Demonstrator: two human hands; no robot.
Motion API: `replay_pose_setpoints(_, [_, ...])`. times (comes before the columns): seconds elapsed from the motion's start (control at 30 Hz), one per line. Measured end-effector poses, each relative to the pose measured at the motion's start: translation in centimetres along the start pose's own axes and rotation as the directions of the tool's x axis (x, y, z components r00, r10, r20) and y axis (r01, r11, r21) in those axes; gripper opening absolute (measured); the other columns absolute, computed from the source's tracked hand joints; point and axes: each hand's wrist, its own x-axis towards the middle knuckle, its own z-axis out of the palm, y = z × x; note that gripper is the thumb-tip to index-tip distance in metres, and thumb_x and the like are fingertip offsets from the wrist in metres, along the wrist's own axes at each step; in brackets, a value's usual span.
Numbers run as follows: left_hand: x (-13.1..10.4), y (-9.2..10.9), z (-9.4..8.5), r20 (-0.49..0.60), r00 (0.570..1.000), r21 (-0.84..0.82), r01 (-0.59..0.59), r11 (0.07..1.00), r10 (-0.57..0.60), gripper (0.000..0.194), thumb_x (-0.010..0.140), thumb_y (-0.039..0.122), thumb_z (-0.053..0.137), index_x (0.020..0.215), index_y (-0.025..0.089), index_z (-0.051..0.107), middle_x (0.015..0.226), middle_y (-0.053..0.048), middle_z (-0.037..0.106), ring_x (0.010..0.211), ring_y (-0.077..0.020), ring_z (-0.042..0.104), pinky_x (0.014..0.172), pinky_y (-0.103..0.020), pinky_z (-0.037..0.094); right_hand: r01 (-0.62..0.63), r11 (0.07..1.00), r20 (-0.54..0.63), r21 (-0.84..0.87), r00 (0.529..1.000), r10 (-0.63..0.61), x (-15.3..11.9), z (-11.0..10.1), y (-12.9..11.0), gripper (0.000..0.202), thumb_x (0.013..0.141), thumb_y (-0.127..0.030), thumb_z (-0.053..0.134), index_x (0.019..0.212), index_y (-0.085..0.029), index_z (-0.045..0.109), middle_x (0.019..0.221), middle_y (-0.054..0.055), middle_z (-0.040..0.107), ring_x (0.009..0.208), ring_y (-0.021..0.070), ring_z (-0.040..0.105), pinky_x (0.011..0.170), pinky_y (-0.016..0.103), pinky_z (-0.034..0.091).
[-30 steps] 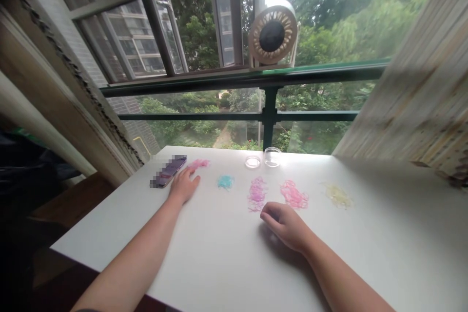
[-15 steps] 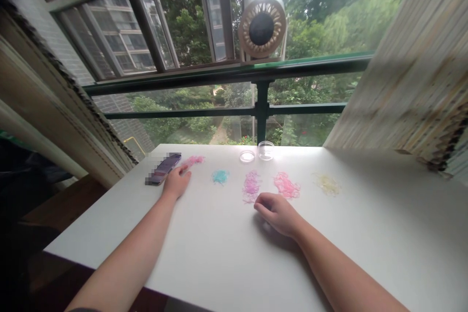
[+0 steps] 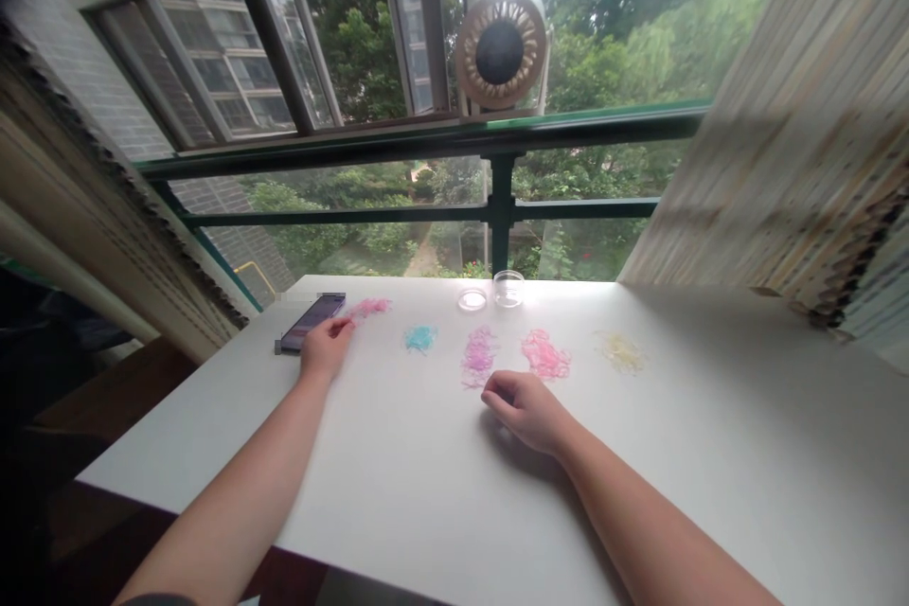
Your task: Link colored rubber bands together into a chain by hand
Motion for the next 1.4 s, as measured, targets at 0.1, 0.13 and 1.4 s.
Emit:
replay_pose_setpoints(0.1, [0.2, 0.0, -0.1, 0.002, 1.000, 0.014, 0.022, 1.000, -0.023, 0.029, 0.073, 0.033, 0.059, 0.092, 0.015, 0.071, 0.085, -0.009, 0.072, 0.079, -0.0225, 0.066, 0.073, -0.031, 0.050, 0.005, 1.000, -0.001, -0.006, 1.000, -0.005, 0.0, 0.0, -0.2, 0.020, 0.084, -0.030, 0.046, 0.071, -0.018, 0.054, 0.061, -0.001, 0.056, 0.057, 0.0125, 0.049, 0.055, 0.024, 0.037])
replay_pose_setpoints(0.13, [0.3, 0.1, -0.2, 0.002, 1.000, 0.022, 0.031, 0.999, -0.031, 0.029, 0.072, 0.033, 0.060, 0.091, 0.015, 0.072, 0.085, -0.010, 0.072, 0.080, -0.0235, 0.066, 0.074, -0.032, 0.050, 0.005, 1.000, -0.001, -0.007, 1.000, -0.005, -0.1, 0.0, -0.2, 0.019, 0.084, -0.030, 0.046, 0.071, -0.018, 0.054, 0.061, -0.001, 0.056, 0.057, 0.0125, 0.049, 0.055, 0.024, 0.037])
replay_pose_setpoints(1.4, [-2.0, 2.5, -0.5, 0.307, 0.934, -0.180, -0.130, 0.975, 0.181, 0.030, 0.068, 0.041, 0.064, 0.086, 0.017, 0.069, 0.078, -0.005, 0.072, 0.069, -0.0177, 0.066, 0.068, -0.027, 0.051, -0.012, 1.000, 0.011, -0.024, 1.000, 0.012, -0.5, -0.2, -0.8, 0.019, 0.083, -0.030, 0.046, 0.072, -0.019, 0.057, 0.061, -0.001, 0.055, 0.055, 0.0119, 0.046, 0.053, 0.024, 0.036])
